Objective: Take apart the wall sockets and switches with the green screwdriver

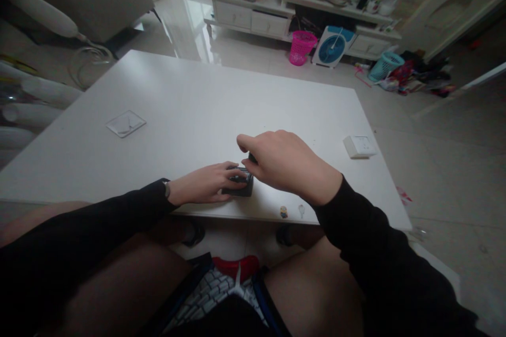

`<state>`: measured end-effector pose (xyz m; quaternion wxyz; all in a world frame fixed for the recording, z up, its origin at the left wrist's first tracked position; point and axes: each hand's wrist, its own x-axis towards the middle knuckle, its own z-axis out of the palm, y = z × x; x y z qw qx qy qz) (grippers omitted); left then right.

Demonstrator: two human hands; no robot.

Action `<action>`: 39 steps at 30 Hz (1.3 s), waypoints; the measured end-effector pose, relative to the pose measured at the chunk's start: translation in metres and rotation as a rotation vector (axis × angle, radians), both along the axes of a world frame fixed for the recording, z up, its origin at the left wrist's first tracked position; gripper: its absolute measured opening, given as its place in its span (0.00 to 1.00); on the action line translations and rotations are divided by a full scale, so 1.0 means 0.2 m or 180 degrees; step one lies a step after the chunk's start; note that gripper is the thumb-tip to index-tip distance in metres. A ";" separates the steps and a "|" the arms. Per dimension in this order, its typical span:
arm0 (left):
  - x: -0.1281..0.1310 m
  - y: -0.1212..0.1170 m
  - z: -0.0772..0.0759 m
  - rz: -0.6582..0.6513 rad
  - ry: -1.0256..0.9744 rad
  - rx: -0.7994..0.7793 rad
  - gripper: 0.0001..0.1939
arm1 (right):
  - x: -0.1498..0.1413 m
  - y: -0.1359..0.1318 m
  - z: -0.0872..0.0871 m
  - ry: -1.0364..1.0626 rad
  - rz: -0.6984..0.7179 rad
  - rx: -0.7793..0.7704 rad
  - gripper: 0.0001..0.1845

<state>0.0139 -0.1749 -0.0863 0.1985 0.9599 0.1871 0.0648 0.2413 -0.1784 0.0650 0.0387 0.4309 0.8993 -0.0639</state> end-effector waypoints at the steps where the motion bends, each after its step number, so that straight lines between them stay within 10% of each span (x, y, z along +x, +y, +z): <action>1: 0.00 0.00 0.00 0.0007 -0.0014 -0.0020 0.19 | 0.01 0.00 0.01 0.0092 0.0101 -0.0073 0.11; 10: -0.05 0.05 -0.04 0.0733 -0.0204 -0.0409 0.45 | 0.01 -0.01 -0.01 0.0125 0.0046 0.0071 0.13; 16: -0.07 0.09 -0.04 0.1005 0.0521 -0.0611 0.38 | 0.00 -0.01 -0.02 -0.0244 -0.0231 0.0212 0.16; 24: -0.06 0.09 -0.03 0.1017 0.0502 -0.0816 0.37 | 0.03 -0.01 0.01 0.0506 0.0546 -0.0446 0.11; 32: -0.06 0.08 -0.05 0.0995 0.0433 -0.0823 0.35 | -0.02 -0.01 -0.02 -0.0152 -0.0245 0.0229 0.16; 39: -0.06 0.08 -0.03 0.1007 0.0356 -0.0864 0.35 | 0.00 -0.02 0.00 0.0320 0.0532 -0.0192 0.11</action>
